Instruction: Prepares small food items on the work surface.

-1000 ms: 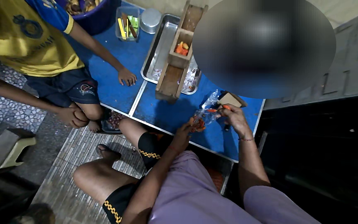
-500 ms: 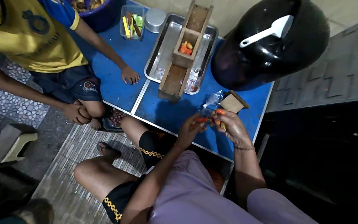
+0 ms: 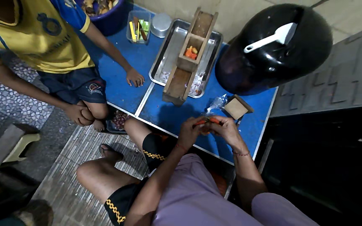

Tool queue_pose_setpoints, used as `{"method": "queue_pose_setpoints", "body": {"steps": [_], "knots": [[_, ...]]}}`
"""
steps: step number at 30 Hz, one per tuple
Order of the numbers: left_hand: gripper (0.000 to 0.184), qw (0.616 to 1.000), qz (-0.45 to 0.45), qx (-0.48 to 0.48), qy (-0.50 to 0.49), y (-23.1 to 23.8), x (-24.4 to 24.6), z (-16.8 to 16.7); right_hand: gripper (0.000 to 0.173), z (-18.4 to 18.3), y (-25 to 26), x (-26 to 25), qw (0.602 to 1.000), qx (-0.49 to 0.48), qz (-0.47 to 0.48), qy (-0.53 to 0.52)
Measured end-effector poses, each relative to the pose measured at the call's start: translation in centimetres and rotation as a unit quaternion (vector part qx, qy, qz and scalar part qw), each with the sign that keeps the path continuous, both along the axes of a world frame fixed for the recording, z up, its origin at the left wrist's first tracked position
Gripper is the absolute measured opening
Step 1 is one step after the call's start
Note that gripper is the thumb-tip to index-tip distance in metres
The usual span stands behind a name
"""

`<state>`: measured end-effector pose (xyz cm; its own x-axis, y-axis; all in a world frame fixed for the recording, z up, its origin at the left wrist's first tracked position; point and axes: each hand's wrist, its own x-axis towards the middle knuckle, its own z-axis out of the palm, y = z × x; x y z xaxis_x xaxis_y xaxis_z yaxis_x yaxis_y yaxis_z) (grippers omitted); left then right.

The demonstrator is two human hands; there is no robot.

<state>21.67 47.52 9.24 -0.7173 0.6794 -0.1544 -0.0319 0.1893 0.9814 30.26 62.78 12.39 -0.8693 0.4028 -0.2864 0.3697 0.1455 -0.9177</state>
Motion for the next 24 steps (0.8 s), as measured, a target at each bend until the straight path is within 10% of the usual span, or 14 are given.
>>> {"method": "queue_pose_setpoints", "body": {"steps": [11, 19, 24], "knots": [[0.033, 0.963, -0.032, -0.037, 0.263, -0.4, 1.2, -0.5, 0.011, -0.2, -1.3, -1.1, 0.995, 0.072, -0.035, -0.063], [0.027, 0.998, 0.016, 0.055, -0.035, -0.3, 0.3, 0.3, 0.017, -0.9, -1.4, -1.2, 0.972, -0.204, -0.115, 0.029], [0.029, 0.998, 0.035, 0.026, -0.048, 1.0, -2.8, 2.7, 0.012, -1.0, -0.7, -1.2, 0.982, -0.103, -0.149, 0.054]]}}
